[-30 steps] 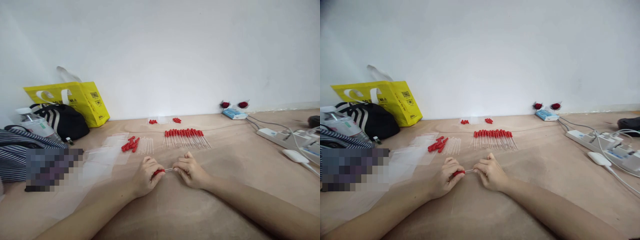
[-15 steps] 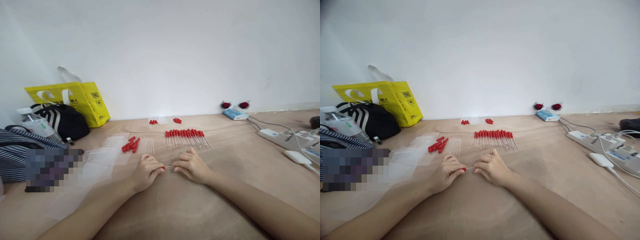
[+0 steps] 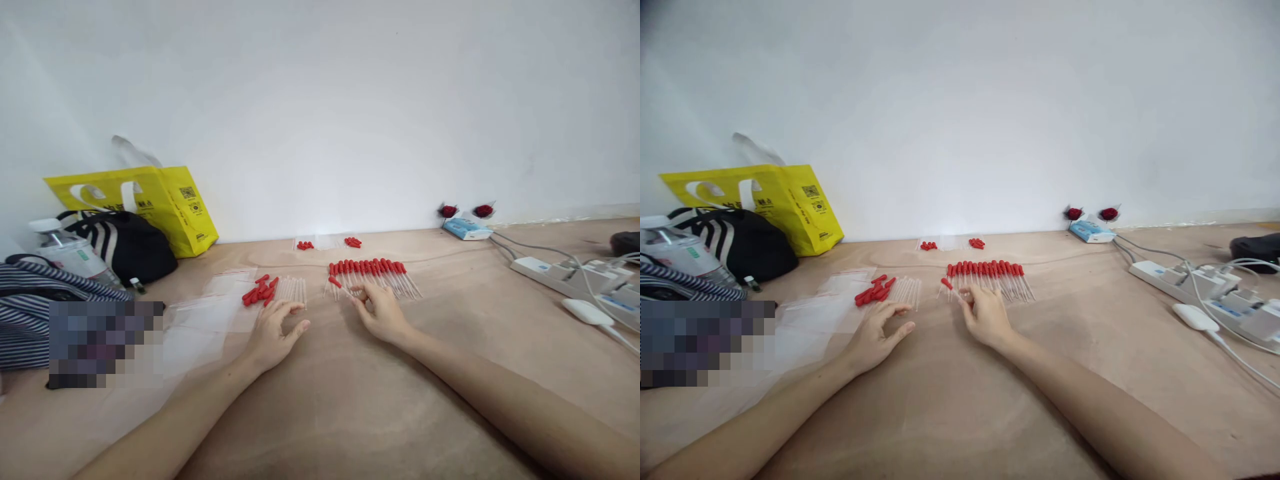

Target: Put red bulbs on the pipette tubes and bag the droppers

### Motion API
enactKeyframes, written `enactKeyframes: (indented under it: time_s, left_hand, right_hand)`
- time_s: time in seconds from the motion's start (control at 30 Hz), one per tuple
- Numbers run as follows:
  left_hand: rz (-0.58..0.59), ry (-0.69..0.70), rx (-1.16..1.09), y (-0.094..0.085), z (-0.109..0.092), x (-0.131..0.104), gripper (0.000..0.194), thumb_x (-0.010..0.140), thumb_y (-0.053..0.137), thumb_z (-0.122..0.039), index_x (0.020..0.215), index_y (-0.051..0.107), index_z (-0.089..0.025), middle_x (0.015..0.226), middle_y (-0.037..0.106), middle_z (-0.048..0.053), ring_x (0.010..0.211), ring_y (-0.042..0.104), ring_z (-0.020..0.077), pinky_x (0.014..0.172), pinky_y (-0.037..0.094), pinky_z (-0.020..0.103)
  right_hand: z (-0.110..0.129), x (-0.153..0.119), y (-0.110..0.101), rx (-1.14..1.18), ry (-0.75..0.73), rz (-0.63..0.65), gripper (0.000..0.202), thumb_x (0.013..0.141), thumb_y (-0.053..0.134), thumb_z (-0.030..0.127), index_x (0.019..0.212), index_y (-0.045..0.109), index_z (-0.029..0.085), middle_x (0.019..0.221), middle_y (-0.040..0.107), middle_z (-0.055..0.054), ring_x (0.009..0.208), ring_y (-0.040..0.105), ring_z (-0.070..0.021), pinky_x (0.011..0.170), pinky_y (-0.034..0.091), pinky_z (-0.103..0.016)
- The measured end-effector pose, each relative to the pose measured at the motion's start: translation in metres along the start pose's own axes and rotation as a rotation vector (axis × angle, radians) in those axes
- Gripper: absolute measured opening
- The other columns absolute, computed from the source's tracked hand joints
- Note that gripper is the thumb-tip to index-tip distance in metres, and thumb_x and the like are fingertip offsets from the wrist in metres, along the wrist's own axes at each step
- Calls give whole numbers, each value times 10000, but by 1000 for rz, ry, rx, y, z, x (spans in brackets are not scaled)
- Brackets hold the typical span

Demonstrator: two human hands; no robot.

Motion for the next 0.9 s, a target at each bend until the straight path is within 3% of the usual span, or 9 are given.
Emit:
enactKeyframes:
  time_s: [0.1, 0.23, 0.47, 0.63, 0.8, 0.9]
  left_hand:
    - [28, -9, -5, 5, 5, 1, 165, 762, 524, -307, 861, 578, -187, 801, 596, 29, 778, 561, 189, 707, 428, 324]
    - [-5, -20, 20, 5, 9, 1, 112, 748, 525, -272, 790, 579, -183, 739, 596, 21, 733, 562, 184, 694, 426, 331]
    - [-43, -37, 15, 2, 14, 2, 90, 745, 517, -237, 733, 584, -178, 692, 589, 14, 709, 558, 176, 666, 419, 307]
    - [-18, -53, -10, 3, 15, 2, 111, 750, 514, -237, 703, 591, -171, 686, 585, 21, 711, 555, 179, 666, 418, 309]
    - [-40, -48, -12, 5, 15, -1, 159, 772, 495, -275, 712, 597, -169, 693, 589, 24, 709, 551, 175, 674, 414, 304]
    - [-82, -75, 16, -2, 18, 4, 241, 800, 450, -326, 690, 598, -172, 674, 592, 24, 697, 550, 172, 670, 412, 292]
  right_hand:
    - [2, 24, 15, -37, 158, -34, 174, 797, 427, 228, 921, 542, 187, 707, 632, 0, 696, 559, -151, 690, 272, -287]
    - [23, 53, 43, -163, 285, -28, 215, 803, 387, 221, 934, 556, 206, 814, 661, -40, 790, 583, -184, 750, 236, -333]
    - [41, 70, 79, -322, 358, 111, 252, 752, 432, 200, 956, 556, 117, 804, 657, -150, 776, 605, -222, 802, 191, -369]
    - [34, 66, 80, -353, 354, 188, 260, 752, 430, 199, 974, 541, 121, 796, 657, -149, 756, 610, -230, 801, 199, -372]
    - [28, 60, 70, -373, 340, 179, 235, 757, 421, 191, 937, 549, 110, 802, 657, -149, 728, 606, -222, 795, 211, -373]
    - [28, 57, 65, -367, 294, 161, 263, 782, 404, 220, 978, 546, 116, 789, 661, -135, 726, 600, -213, 784, 221, -370]
Point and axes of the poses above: each hand's wrist, its own x-axis towards the middle knuckle, its own y-axis out of the palm, z = x × y, the point moved 5 cm from there along x, towards the middle knuckle
